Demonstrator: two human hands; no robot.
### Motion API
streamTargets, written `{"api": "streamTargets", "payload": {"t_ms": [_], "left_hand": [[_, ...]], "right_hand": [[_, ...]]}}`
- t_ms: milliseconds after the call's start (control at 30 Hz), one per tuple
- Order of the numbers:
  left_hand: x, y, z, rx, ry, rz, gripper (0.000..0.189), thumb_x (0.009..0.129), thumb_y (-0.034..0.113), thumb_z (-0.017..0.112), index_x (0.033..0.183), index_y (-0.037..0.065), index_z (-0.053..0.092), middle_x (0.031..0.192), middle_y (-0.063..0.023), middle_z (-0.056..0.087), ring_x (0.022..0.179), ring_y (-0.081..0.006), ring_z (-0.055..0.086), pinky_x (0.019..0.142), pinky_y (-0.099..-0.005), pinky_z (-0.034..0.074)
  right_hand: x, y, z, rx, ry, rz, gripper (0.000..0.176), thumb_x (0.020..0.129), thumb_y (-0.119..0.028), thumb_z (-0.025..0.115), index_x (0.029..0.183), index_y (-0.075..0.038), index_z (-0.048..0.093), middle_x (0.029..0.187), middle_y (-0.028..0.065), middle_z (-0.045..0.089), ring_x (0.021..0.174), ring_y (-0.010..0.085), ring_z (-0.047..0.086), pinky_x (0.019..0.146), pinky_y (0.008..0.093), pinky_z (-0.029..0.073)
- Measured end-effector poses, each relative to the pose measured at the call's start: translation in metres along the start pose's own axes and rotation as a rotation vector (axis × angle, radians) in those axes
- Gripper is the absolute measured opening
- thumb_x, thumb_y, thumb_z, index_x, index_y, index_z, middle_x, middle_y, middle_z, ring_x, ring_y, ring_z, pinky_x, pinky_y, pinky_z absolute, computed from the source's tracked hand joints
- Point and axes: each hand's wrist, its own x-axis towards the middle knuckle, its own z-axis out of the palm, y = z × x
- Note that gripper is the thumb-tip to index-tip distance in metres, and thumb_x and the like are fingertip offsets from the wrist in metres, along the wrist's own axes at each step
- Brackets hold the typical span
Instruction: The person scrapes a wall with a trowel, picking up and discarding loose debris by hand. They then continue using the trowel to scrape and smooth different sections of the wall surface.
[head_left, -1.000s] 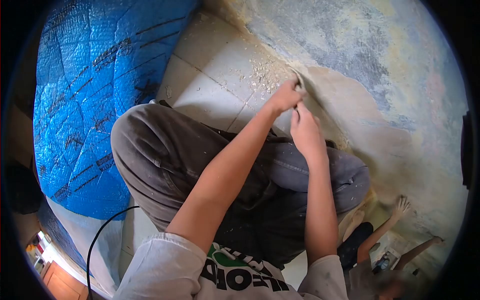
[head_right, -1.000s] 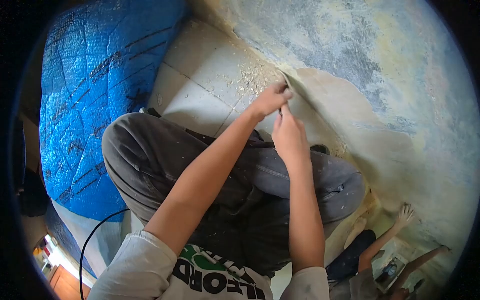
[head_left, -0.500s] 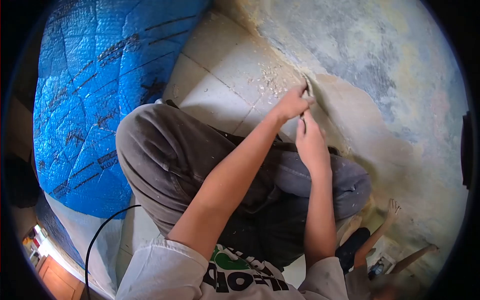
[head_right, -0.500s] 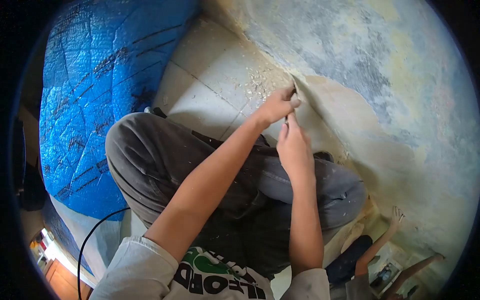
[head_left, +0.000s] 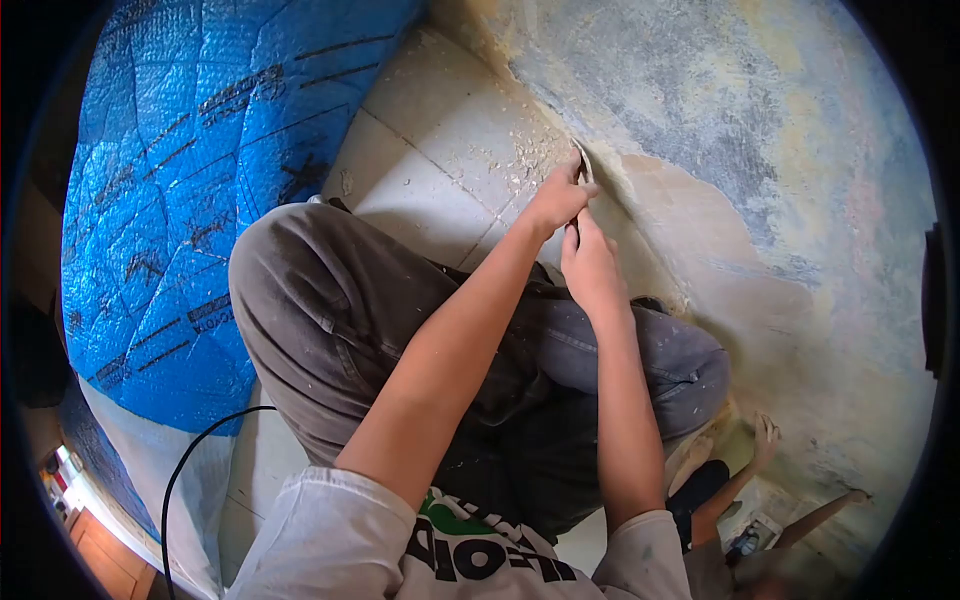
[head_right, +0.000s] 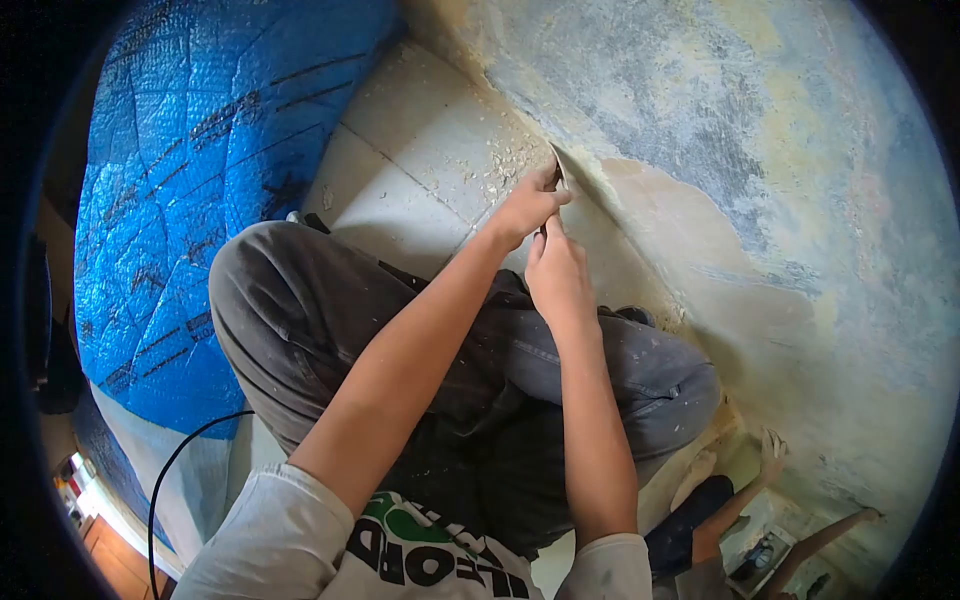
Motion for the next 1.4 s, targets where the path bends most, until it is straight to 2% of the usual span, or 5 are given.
{"api": "streamTargets", "payload": {"t_ms": [167,633,1033,1300,1400], "left_hand": [[0.003,-0.004,0.011,0.082,0.062,0.021,0.072,0.082,0.009,0.065,0.147,-0.011,0.041,0.128,-0.0233,0.064,0.111,-0.0249,0.061,0.097,-0.0340,0.048],[-0.003,-0.006,0.016,0.074,-0.154,-0.122,0.064,0.088,0.011,0.062,0.147,-0.004,0.044,0.143,-0.0200,0.056,0.132,-0.0274,0.052,0.112,-0.0352,0.038],[0.004,-0.020,0.022,0.323,0.130,0.180,0.044,0.084,0.013,0.065,0.125,-0.004,0.058,0.112,-0.0150,0.066,0.102,-0.0240,0.061,0.093,-0.0351,0.048],[-0.001,-0.010,0.018,0.420,-0.011,-0.045,0.050,0.084,0.015,0.066,0.127,-0.005,0.053,0.119,-0.0277,0.065,0.112,-0.0384,0.062,0.100,-0.0408,0.047],[0.007,-0.015,0.011,0.432,0.053,0.097,0.041,0.085,0.012,0.064,0.122,-0.005,0.060,0.108,-0.0156,0.068,0.099,-0.0234,0.060,0.091,-0.0362,0.048]], "right_hand": [[-0.006,-0.002,-0.006,0.009,0.038,-0.062,0.043,0.101,-0.012,0.047,0.142,0.001,0.046,0.102,0.0333,0.066,0.098,0.0503,0.063,0.083,0.0571,0.048],[-0.026,0.007,-0.020,-0.022,-0.041,0.111,0.039,0.103,-0.020,0.046,0.136,-0.001,0.052,0.120,0.0325,0.062,0.115,0.0509,0.056,0.095,0.0550,0.045],[-0.010,0.023,-0.003,0.099,-0.055,0.120,0.046,0.102,-0.019,0.045,0.147,-0.007,0.043,0.117,0.0315,0.064,0.110,0.0498,0.060,0.092,0.0575,0.047],[-0.025,0.021,-0.008,0.166,0.031,0.099,0.045,0.102,-0.016,0.047,0.145,-0.006,0.045,0.111,0.0304,0.066,0.105,0.0507,0.061,0.088,0.0570,0.048],[-0.002,0.044,0.012,0.172,0.045,-0.028,0.045,0.101,-0.016,0.047,0.145,-0.006,0.046,0.106,0.0299,0.067,0.102,0.0508,0.062,0.086,0.0573,0.048]]}}
